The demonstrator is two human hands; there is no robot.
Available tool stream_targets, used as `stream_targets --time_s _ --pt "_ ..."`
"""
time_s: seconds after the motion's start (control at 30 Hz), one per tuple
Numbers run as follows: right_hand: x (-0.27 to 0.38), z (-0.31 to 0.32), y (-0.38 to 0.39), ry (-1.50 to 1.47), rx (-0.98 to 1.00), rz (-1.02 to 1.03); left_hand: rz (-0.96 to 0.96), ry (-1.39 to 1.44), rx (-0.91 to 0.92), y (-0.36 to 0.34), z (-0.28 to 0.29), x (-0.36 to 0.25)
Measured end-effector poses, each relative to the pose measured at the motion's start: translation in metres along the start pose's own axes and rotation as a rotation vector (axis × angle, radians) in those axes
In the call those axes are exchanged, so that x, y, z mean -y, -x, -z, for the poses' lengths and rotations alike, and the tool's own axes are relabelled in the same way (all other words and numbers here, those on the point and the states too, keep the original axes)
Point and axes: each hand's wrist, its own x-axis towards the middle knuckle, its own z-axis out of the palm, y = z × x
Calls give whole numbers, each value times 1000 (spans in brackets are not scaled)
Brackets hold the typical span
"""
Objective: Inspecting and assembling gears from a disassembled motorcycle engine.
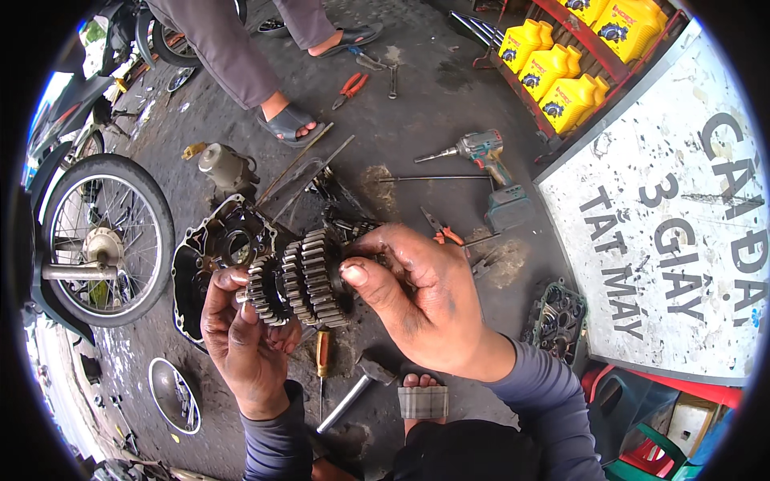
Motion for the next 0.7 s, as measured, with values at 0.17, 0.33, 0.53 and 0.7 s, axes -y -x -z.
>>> stream_targets --time_s 0.17,0.33,0.53,0.7 --pt "2 -2 -1 -65 -8 85 -7 11 -25 0 -4 1" --pt "-5 -4 -1 -233 -14 207 -7 -29 -64 0 -1 -2" --pt "-2 0 -2 -151 70 182 -26 -26 -63 -2 -3 -7" --pt "-1 -1 -2 -170 47 164 -4 -47 -24 0 3 -10"
